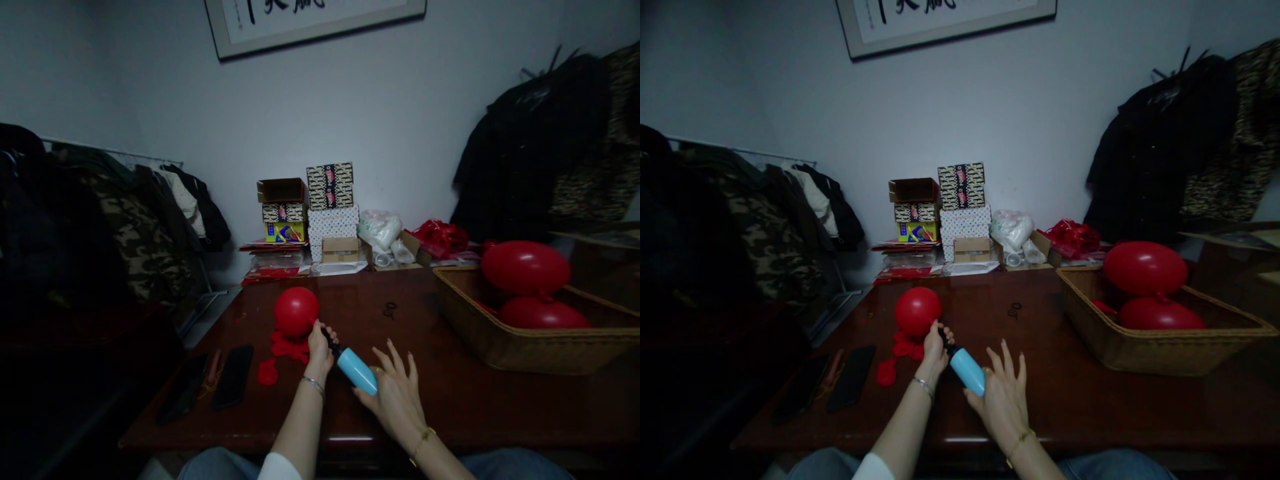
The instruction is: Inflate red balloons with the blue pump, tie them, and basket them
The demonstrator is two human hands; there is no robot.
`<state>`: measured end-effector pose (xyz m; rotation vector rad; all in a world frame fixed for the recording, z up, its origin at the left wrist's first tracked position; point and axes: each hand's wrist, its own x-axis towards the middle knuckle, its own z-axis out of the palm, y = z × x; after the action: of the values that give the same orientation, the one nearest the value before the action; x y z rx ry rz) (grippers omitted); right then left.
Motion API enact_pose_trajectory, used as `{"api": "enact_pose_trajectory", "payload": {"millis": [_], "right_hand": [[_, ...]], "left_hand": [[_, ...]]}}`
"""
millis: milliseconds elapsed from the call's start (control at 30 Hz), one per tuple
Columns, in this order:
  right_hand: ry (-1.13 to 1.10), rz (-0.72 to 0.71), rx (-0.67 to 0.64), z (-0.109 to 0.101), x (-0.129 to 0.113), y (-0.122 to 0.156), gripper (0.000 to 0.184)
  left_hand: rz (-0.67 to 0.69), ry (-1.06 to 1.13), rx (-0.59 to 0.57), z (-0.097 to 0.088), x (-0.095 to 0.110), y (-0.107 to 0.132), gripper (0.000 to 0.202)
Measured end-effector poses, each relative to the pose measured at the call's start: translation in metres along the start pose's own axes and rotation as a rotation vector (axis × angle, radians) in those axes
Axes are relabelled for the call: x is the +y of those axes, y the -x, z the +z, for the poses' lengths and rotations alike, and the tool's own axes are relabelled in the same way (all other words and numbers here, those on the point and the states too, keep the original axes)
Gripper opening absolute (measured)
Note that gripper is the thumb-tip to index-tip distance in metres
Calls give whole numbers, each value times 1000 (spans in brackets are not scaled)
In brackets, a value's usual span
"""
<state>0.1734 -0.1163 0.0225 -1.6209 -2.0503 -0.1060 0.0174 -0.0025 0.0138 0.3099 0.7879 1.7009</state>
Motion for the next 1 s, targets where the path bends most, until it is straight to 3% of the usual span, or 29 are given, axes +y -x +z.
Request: {"api": "enact_pose_trajectory", "payload": {"millis": [267,433,667,1000], "right_hand": [[-3,-44,-12,-11,31,31,36],[10,-58,9,-11,39,39,37],[15,-27,-2,-11,24,22,34],[0,4,24,5,-4,-13,34]], "left_hand": [[67,-44,10,-1,26,-16,23],[79,-37,37,-1,23,-16,24],[49,-44,-7,-2,8,-13,21],[29,-73,-28,7,-5,5,23]]}}
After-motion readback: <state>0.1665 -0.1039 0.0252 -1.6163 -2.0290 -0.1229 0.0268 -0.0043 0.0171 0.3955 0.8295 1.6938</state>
